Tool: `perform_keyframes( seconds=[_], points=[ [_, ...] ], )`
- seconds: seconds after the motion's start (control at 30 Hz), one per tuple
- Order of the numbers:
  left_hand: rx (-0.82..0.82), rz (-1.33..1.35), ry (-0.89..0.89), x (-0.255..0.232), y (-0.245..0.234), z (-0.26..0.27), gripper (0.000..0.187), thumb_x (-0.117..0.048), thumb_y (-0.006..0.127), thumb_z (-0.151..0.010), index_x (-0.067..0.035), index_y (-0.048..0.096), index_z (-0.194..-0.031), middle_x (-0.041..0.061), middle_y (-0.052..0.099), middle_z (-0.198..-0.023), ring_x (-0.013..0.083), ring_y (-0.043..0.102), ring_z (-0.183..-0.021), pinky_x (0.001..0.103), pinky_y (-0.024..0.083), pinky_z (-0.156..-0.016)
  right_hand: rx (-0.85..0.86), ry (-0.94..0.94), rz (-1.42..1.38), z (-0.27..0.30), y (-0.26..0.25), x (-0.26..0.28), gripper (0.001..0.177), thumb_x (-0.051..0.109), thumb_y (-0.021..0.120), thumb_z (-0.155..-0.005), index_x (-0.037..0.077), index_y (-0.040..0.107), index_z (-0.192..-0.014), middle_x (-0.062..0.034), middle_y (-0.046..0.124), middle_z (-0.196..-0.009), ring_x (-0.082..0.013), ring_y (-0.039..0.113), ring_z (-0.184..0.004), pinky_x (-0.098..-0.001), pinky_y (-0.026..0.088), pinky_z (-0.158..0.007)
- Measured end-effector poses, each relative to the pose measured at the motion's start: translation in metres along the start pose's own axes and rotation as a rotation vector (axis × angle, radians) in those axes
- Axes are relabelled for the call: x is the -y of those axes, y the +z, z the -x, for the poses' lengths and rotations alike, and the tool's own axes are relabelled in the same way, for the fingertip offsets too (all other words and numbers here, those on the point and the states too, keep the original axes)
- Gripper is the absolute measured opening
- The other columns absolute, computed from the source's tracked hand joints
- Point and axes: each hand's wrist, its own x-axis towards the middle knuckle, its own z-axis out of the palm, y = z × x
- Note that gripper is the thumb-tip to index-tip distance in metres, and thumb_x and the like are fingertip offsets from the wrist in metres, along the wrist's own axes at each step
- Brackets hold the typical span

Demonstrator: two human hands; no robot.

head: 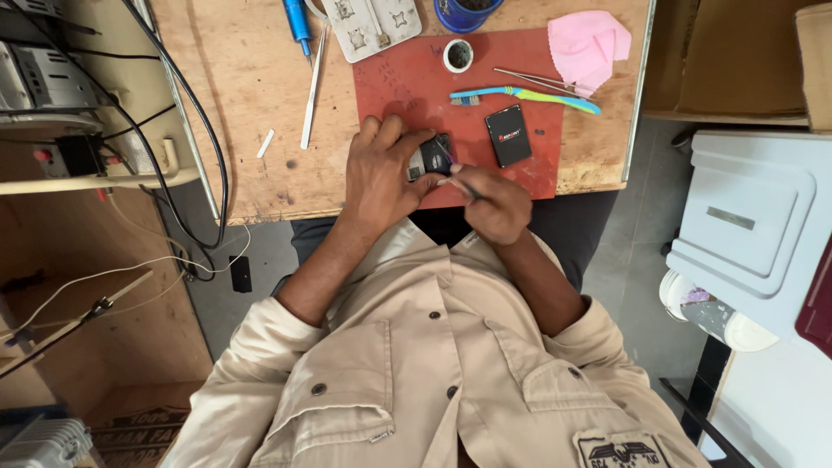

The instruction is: The person disassembles a small electronic device on a workbench, removes internal components, and uses a screwdriver to manipulate parts. They handle a battery, a circuit board, and various small tools while working on the device.

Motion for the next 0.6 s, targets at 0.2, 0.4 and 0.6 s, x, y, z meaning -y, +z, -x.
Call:
perform_keyframes(
  seconds=[0.2,0.4,0.6],
  points=[
    [-0.035,0.023,0.022,0.001,-0.002,0.002,0.059,-0.034,0.092,-0.067,-0.009,0.073,-0.118,0.007,0.059,-0.109,0.0312,0.054,-0.103,0.045,0.045,-0.086,-0.362,0.109,-0.180,0.008,0.014,-0.002,0.035,-0.018,0.073,-0.091,0.000,0.043,-0.097,-0.0283,0.070,-0.105,-0.0371,0.076,-0.097,-0.0412,0.065,-0.080],
    [-0.011,0.003,0.023,0.003,0.001,-0.013,0.015,-0.018,0.081,-0.091,-0.011,0.079,-0.105,0.006,0.063,-0.101,0.0281,0.059,-0.098,0.042,0.049,-0.083,-0.401,0.281,-0.382,0.020,0.019,-0.009,0.041,-0.017,0.070,-0.095,0.001,0.040,-0.118,-0.0250,0.067,-0.109,-0.0278,0.073,-0.100,-0.0381,0.063,-0.089],
    [0.043,-0.007,0.038,0.003,0.004,-0.033,0.003,-0.010,0.078,-0.084,-0.009,0.078,-0.087,0.007,0.066,-0.091,0.0302,0.064,-0.096,0.043,0.053,-0.078,-0.361,0.283,-0.405,0.019,0.017,-0.012,0.047,-0.019,0.070,-0.094,0.003,0.040,-0.122,-0.0251,0.066,-0.110,-0.0262,0.072,-0.102,-0.0370,0.061,-0.094]
  ],
)
